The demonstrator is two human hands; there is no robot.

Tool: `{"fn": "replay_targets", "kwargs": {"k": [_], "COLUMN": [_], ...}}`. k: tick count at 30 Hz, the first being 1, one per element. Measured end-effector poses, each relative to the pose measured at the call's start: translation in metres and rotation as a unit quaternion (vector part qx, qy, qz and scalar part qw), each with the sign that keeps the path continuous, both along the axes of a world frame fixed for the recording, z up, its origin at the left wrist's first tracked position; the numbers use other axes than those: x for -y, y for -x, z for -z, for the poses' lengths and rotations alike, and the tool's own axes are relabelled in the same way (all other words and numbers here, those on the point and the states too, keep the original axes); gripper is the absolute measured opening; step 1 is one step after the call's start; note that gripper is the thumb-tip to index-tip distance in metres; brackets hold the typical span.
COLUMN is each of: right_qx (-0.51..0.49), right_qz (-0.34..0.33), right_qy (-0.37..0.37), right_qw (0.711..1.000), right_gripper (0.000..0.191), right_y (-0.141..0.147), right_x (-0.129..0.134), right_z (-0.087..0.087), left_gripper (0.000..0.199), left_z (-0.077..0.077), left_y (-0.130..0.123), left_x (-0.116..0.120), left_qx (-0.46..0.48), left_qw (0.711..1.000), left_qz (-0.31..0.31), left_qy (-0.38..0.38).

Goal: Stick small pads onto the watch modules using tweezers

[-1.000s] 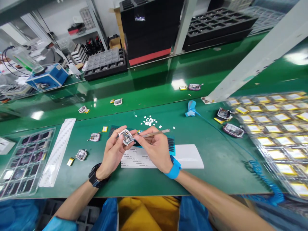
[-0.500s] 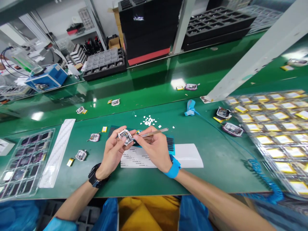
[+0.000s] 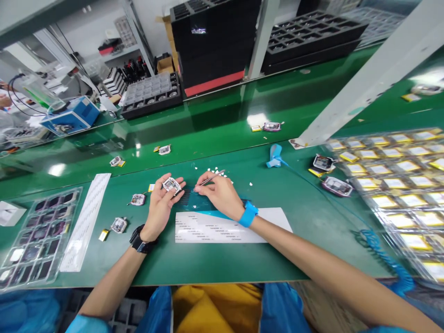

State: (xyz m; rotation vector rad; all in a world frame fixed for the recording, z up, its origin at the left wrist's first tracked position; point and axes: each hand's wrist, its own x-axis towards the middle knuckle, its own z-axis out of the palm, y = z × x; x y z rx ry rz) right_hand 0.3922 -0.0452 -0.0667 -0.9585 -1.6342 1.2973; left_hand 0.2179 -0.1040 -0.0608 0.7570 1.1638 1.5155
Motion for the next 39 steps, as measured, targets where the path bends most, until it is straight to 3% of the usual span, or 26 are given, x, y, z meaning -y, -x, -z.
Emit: {"fn": "replay_targets", "kwargs": {"k": [6, 14, 21, 34, 39], "right_qx": [0.011, 0.043, 0.043, 0.03, 0.057], "right_qz": [0.009, 0.019, 0.002, -0.091, -0.061], "right_qy": [-0.032, -0.051, -0.036, 0.002, -0.029], "right_qw": [0.999, 0.998, 0.998, 0.995, 0.996], "right_gripper": [0.023, 0.011, 0.011, 0.019, 0.019], "right_y": [0.024, 0.024, 0.026, 0.021, 0.018], "right_x": [-0.008, -0.009, -0.012, -0.036, -0.025], "right_z": [0.012, 0.015, 0.016, 0.014, 0.006], "left_gripper": [0.04, 0.036, 0.035, 0.036, 0.034], "left_z": [0.01, 0.011, 0.01, 0.014, 0.017], "left_y": [0.0, -0.002, -0.003, -0.003, -0.005], "left_x": [-0.004, -0.004, -0.005, -0.008, -0.009], "left_qx": [0.011, 0.016, 0.015, -0.005, -0.017], "left_qw": [0.998, 0.997, 0.996, 0.997, 0.996], "left_qz": [-0.049, -0.067, -0.072, -0.076, -0.085], "left_qy": [0.024, 0.031, 0.04, 0.03, 0.021]}}
